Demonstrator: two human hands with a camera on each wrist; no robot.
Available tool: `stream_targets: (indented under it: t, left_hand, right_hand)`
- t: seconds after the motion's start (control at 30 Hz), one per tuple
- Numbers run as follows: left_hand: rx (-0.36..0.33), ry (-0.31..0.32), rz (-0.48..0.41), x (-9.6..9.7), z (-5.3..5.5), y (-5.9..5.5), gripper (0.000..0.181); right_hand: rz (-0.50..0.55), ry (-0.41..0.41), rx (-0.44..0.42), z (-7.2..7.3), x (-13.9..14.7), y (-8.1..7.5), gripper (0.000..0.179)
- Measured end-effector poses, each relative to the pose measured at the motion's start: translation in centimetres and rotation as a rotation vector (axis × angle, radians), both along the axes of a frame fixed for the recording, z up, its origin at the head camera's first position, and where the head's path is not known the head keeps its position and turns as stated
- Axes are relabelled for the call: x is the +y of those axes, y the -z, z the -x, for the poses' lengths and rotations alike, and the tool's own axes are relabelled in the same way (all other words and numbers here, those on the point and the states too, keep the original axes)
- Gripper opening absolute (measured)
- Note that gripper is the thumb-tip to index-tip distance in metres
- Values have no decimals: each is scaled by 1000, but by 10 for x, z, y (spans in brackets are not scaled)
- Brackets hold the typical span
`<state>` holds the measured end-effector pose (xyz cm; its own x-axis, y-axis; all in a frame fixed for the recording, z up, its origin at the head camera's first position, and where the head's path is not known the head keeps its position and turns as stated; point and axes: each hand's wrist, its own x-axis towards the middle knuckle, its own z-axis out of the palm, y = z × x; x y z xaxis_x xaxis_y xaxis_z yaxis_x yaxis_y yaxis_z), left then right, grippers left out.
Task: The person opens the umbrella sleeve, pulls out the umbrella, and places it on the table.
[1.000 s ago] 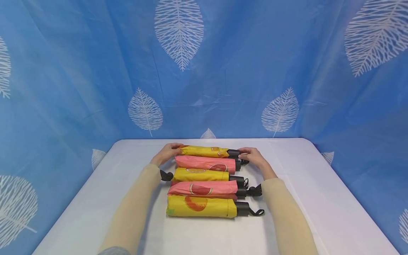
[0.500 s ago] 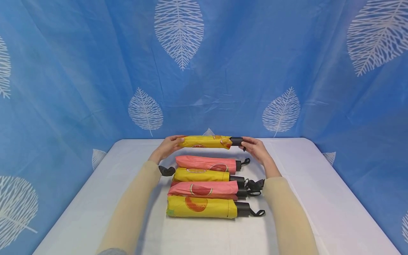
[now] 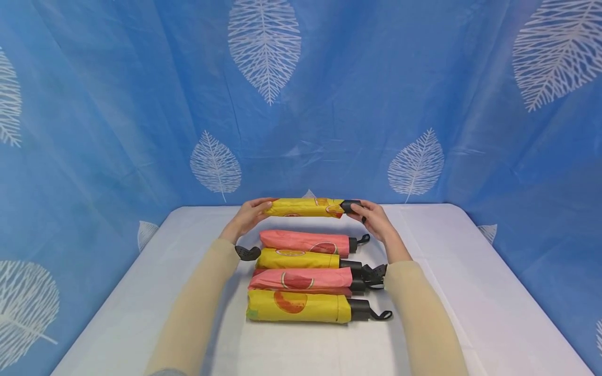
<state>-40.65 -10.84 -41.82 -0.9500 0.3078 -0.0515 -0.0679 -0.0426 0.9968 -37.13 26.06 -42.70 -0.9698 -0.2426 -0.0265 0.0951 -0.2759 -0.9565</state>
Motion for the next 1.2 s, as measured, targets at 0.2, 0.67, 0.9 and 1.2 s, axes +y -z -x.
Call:
stream_targets:
  t: [0.2,0.67,0.9,1.2]
  left_hand:
    - [39,1,-35,-2,-2,0,49]
    - [64,3,-150,-4,-4,2,52]
    - [91,-20,-191,-11,-4,-1,48]
    - [57,-62,-213,-25,-6,2,48]
  right_hand:
    - [72,-15,-62,-3,0,-3,67]
    - [222,39,-24,-11,-11,-14,65]
    - [313,99,-43,-8,-6,-12,64]
    - [356,111,-64,-7,1,-9,64]
